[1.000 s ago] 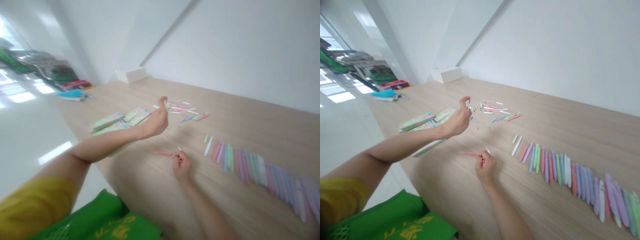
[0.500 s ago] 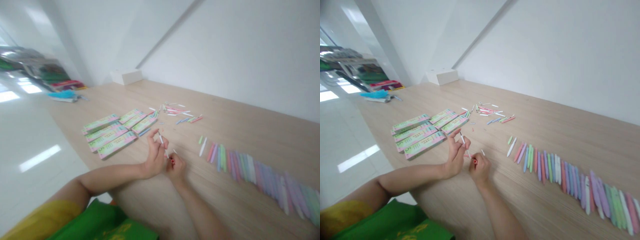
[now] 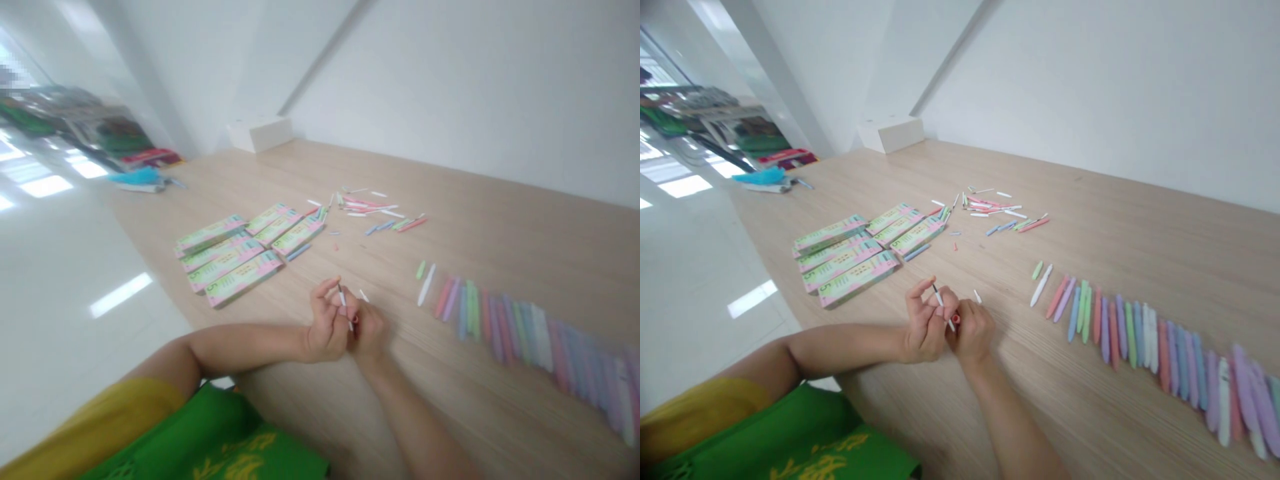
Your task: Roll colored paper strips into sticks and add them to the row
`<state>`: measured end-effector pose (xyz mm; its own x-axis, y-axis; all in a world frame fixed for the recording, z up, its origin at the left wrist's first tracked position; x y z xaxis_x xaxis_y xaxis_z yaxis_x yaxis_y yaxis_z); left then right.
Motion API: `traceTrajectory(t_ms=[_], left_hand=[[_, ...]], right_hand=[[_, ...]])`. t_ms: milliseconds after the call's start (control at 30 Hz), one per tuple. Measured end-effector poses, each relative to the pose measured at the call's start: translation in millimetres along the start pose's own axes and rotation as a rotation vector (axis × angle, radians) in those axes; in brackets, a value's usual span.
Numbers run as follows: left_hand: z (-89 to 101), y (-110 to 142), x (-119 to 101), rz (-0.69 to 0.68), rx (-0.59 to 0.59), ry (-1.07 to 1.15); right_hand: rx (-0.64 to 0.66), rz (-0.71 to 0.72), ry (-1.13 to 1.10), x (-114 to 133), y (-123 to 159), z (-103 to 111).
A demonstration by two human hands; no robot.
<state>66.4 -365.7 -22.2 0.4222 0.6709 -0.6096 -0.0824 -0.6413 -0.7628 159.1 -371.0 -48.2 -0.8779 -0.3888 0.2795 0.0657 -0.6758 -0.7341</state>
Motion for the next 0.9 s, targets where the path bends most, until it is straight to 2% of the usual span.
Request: traceTrajectory(t_ms=[133, 267, 400, 533, 600, 733, 900], left_hand=[[7.0, -3.2, 3.0, -0.027, -0.099, 0.045], [11.1, -4.0, 4.6, 0.009, -0.161, 0.042], [0.6, -1.8, 4.2, 0.046, -0.207, 0.07], [-9.7, 1.4, 6.5, 0.051, -0.269, 0.032], [-9.1, 2.2, 8.1, 0.039, -0.244, 0.035], [-1.3, 3.8, 8.1, -0.052, -0.111, 0.029], [0.7, 14.9, 7.0, -0.057, 0.006, -0.233]], right_hand=[[0.002, 0.014, -0.005, 1.4, -0.2, 1.1], [0.015, 0.078, 0.01, 5.0, -0.2, 0.3], [0.025, 0.084, 0.031, 5.9, -0.3, 0.2], [-0.002, 0.003, 0.039, 3.6, 0.2, 1.2], [-0.001, -0.05, 0.031, 2.1, 1.1, 0.4], [0.042, -0.115, 0.028, -0.5, 3.2, -3.4], [0.004, -0.164, 0.004, -2.5, 3.3, -3.3]])
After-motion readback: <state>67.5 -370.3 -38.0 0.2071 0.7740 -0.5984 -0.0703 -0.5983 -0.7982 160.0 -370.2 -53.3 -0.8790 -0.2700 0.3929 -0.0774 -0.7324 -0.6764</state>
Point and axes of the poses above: each hand's wrist, its own y-axis away from the middle knuckle, its own z-axis out of the back of the hand, x = y × z, the point moved 1 cm from there along -y, towards the middle knuckle, and after that the axes turned 7 degrees about y, right-handed, at the moved point
